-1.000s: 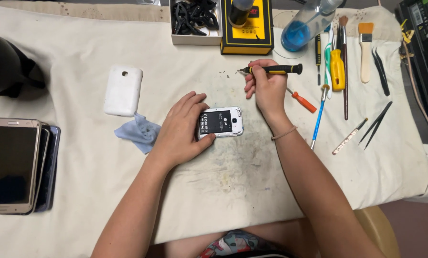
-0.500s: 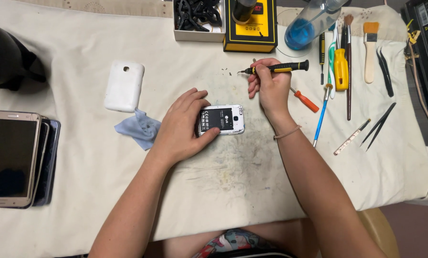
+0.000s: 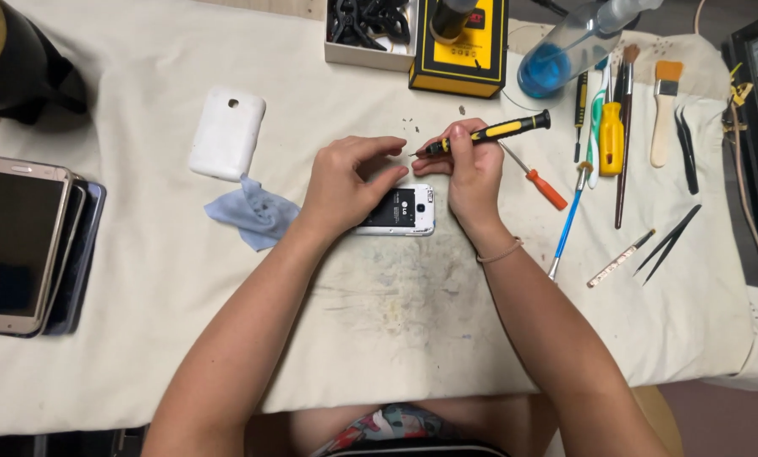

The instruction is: The person uses a screwdriver to remove screws from the back of a white smartphone. They rotate the device to access different screw locations and place removed screws on the table.

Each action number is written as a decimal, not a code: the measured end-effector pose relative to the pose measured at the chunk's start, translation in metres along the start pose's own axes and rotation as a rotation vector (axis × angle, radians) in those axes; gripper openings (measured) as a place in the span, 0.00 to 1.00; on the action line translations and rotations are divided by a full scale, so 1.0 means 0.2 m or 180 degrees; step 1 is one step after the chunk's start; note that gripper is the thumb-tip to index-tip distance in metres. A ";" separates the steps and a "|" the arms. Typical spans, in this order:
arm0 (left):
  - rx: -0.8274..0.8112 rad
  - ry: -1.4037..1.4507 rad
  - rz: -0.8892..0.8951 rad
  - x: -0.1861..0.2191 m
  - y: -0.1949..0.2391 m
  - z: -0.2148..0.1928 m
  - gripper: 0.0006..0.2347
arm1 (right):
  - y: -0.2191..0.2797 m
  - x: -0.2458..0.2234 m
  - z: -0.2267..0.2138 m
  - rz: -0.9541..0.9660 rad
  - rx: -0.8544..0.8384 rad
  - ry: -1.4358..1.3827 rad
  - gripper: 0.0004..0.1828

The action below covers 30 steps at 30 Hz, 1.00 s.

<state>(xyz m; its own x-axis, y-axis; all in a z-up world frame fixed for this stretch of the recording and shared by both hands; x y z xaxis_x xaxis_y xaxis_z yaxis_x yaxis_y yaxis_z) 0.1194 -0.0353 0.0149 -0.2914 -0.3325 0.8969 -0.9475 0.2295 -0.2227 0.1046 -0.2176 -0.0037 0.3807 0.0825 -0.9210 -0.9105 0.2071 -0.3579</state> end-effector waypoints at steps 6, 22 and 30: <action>-0.0236 0.0425 -0.0447 -0.03 0.02 -0.01 0.12 | 0.03 -0.09 0.07 -0.0449 -0.0156 0.0168 0.14; -0.0549 0.1162 -0.1060 -0.03 0.00 0.02 0.05 | 0.04 -0.13 0.08 -0.1243 -0.0490 0.0603 0.10; -0.0450 0.1132 -0.0947 -0.03 0.00 0.01 0.06 | 0.05 -0.11 0.08 -0.1085 -0.0348 0.0250 0.11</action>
<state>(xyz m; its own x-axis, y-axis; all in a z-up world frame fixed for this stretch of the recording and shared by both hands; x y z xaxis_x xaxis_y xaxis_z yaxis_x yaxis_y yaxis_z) 0.1212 -0.0350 0.0088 0.0760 -0.0749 0.9943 -0.9485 0.3021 0.0953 0.0903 -0.2014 0.0165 0.6557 -0.0492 -0.7534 -0.7468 0.1041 -0.6568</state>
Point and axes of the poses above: each hand's wrist, its own y-axis away from the middle knuckle, its own z-axis out of the palm, x = y × z, the point moved 7 cm from there along -y, towards the middle knuckle, and after that the axes turned 10 degrees about -z, right-handed, at the moved point
